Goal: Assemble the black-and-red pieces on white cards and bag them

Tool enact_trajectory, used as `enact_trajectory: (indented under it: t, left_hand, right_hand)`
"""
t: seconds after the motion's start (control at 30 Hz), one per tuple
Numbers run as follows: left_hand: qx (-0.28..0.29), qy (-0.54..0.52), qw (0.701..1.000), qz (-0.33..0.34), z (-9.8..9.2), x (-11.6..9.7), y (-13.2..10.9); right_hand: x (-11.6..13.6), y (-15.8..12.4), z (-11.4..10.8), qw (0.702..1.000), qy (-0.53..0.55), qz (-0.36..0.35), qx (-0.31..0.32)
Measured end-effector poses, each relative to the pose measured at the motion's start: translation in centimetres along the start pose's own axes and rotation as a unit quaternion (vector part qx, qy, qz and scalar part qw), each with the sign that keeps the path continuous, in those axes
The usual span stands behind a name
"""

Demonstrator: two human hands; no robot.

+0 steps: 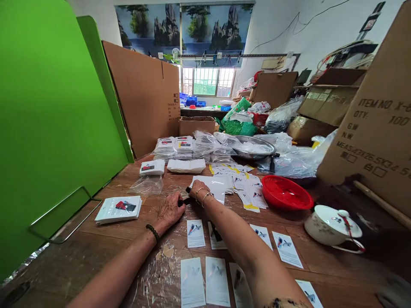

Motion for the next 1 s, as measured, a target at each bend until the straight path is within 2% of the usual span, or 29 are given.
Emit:
enact_trajectory:
  t: [0.13, 0.27, 0.33, 0.43, 0.47, 0.53, 0.6, 0.63, 0.73, 0.77, 0.83, 0.93, 1.0]
  left_hand:
    - [-0.015, 0.03, 0.999, 0.012, -0.9, 0.0, -1.7]
    - [-0.021, 0.052, 0.998, 0.038, -1.4, -0.6, -3.1]
    - [-0.026, 0.046, 0.998, 0.031, -1.6, -0.5, -3.5]
    - [-0.035, 0.036, 0.998, 0.025, -1.8, -0.3, -3.8]
    - [-0.036, 0.033, 0.998, 0.024, -1.8, -0.2, -3.9]
    - [-0.039, 0.022, 0.999, 0.011, -1.9, 0.1, -4.0]
    - [-0.048, 0.0, 0.999, -0.016, -2.3, 0.8, -4.2]
    - [-0.052, -0.014, 0.998, -0.03, -2.5, 1.1, -4.3]
    - [-0.057, -0.059, 0.995, -0.059, -3.0, 1.9, -4.5]
    - [-0.056, -0.074, 0.994, -0.063, -3.1, 2.1, -4.5]
    - [-0.053, -0.103, 0.991, -0.066, -3.1, 2.3, -4.5]
    - [-0.049, -0.135, 0.988, -0.057, -3.0, 2.5, -4.4]
    - [-0.047, -0.142, 0.988, -0.044, -2.9, 2.3, -4.3]
  right_hand:
    - [0.5, -2.0, -2.1, 0.999, 0.017, -0.042, -0.021]
    - [-0.3, -6.9, -3.5, 0.995, 0.015, -0.086, -0.037]
    - [-0.5, -10.0, -2.9, 0.993, -0.002, -0.111, -0.042]
    - [0.1, -14.3, -1.2, 0.98, -0.081, -0.159, -0.083]
    - [0.5, -15.4, -0.3, 0.975, -0.111, -0.175, -0.081]
    - [0.9, -16.6, 1.9, 0.969, -0.148, -0.194, -0.041]
    - [1.2, -16.6, 3.0, 0.971, -0.138, -0.197, -0.001]
    - [1.3, -16.2, 2.7, 0.975, -0.112, -0.194, -0.005]
    - [1.3, -13.3, 0.2, 0.98, 0.074, -0.172, -0.064]
    - [1.1, -12.0, -0.3, 0.973, 0.151, -0.158, -0.074]
    - [0.8, -9.4, 0.2, 0.955, 0.265, -0.124, -0.057]
    - [1.0, -6.7, 2.0, 0.937, 0.335, -0.097, -0.006]
    - [0.7, -6.1, 2.3, 0.919, 0.383, -0.089, 0.019]
Point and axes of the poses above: each hand's wrist, its own y-axis towards the middle knuckle, its own z-axis out of the palm, x = y × z, the point moved 10 cm from there along y, towards the middle knuckle, and after that the axes turned 2 degrees about x, right-handed, at the moved point
